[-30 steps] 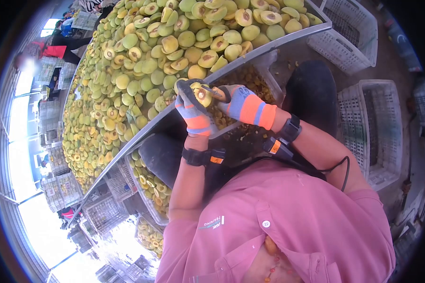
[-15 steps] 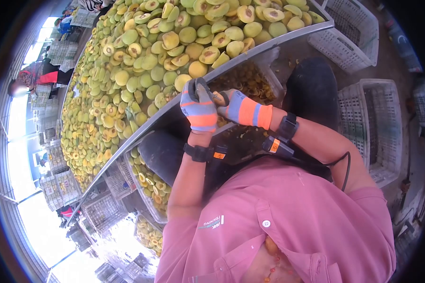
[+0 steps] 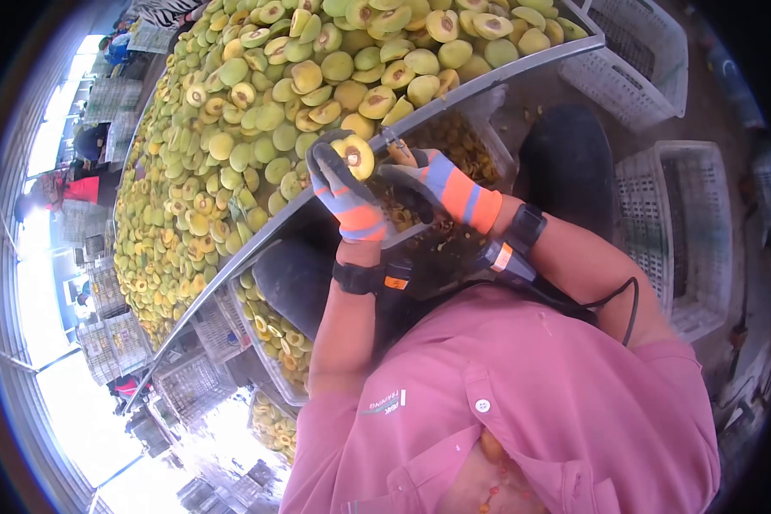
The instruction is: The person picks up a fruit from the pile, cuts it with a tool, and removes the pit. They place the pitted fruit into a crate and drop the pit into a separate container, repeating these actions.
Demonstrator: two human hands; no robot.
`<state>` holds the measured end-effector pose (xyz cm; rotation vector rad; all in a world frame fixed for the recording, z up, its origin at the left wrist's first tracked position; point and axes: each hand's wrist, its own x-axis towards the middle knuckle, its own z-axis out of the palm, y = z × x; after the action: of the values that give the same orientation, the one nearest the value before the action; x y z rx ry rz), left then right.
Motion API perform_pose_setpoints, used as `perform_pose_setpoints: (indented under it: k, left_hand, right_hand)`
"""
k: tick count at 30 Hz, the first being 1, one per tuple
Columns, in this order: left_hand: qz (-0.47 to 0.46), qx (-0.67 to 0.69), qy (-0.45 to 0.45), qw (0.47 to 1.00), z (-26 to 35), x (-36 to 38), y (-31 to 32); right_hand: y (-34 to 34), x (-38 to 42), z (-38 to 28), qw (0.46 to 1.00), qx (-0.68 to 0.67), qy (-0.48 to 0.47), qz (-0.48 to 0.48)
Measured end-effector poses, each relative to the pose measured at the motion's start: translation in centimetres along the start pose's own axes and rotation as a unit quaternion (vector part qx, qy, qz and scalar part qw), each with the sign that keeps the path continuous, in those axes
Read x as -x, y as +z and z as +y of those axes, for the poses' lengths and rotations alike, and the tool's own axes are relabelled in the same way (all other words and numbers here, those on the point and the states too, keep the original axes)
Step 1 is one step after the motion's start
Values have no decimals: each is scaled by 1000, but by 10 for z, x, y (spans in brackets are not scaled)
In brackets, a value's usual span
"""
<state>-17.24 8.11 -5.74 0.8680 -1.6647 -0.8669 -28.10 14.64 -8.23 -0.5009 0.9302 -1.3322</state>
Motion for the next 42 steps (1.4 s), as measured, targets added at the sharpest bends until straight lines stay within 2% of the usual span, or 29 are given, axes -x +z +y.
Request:
perform_pose_setpoints:
  k: [2, 5, 7, 8, 10, 11, 12, 13, 14, 16, 17, 18, 21, 22, 24, 26, 29, 34, 40, 42]
  left_hand:
    - [-5, 49, -15, 999, 0, 4, 4]
    - [-11, 81, -57, 995, 11, 12, 11]
    - [-57, 172, -102, 978, 14, 3, -14]
    - [-130, 58, -44, 989, 19, -9, -27]
    - [-191, 146, -247, 939, 24, -22, -37]
    - [-282, -50, -20, 958, 12, -23, -43]
    - [-285, -148, 90, 943, 0, -22, -48]
    - [-282, -241, 199, 907, -6, -21, -48]
    - [-263, -246, 171, 917, -11, -18, -48]
    - [-227, -254, 114, 933, -16, -11, -44]
    - [-189, -119, 2, 975, -17, -9, -41]
    - [-144, 20, -110, 983, -17, -8, -38]
    - [-65, 162, -214, 961, -16, -5, -31]
    - [-75, 116, -169, 976, -8, -6, -29]
    - [-50, 128, -177, 974, -3, -3, -22]
    - [20, 242, -280, 929, -3, -1, -16]
    - [6, 233, -236, 943, -8, 3, -13]
    - [26, 215, -230, 949, -11, 9, -3]
    - [-4, 34, -127, 991, -17, 14, -1]
    - [12, 78, -172, 982, -22, 16, -1]
  right_hand:
    - [5, 13, -20, 997, -35, 65, -27]
    - [1, 9, -20, 999, -25, 32, 11]
    - [-25, 3, -38, 982, 174, -42, -60]
    - [-25, 2, -39, 977, 191, -70, -69]
    - [-23, -7, -27, 966, 209, -128, -86]
    - [-20, -7, -25, 958, 237, -133, -88]
    - [-18, -5, -23, 950, 266, -139, -87]
    - [-18, -5, -22, 941, 295, -145, -85]
    - [-18, -8, -21, 922, 341, -181, -38]
    - [-18, -2, -23, 897, 399, -193, -1]
    - [-16, 2, -25, 882, 427, -199, 16]
    - [-15, 2, -20, 876, 448, -179, 12]
    - [-9, 5, -8, 868, 480, -124, 2]
    - [-4, 10, -13, 876, 470, -110, 3]
    - [-2, 12, -13, 888, 451, -88, 5]
    - [-3, 6, -5, 898, 433, -74, 6]
    - [-6, 3, 3, 923, 381, -55, -15]
    - [-6, -1, 18, 940, 335, -59, -12]
    - [-5, -7, 27, 957, 289, -20, -27]
    - [-7, -7, 26, 950, 311, -14, -26]
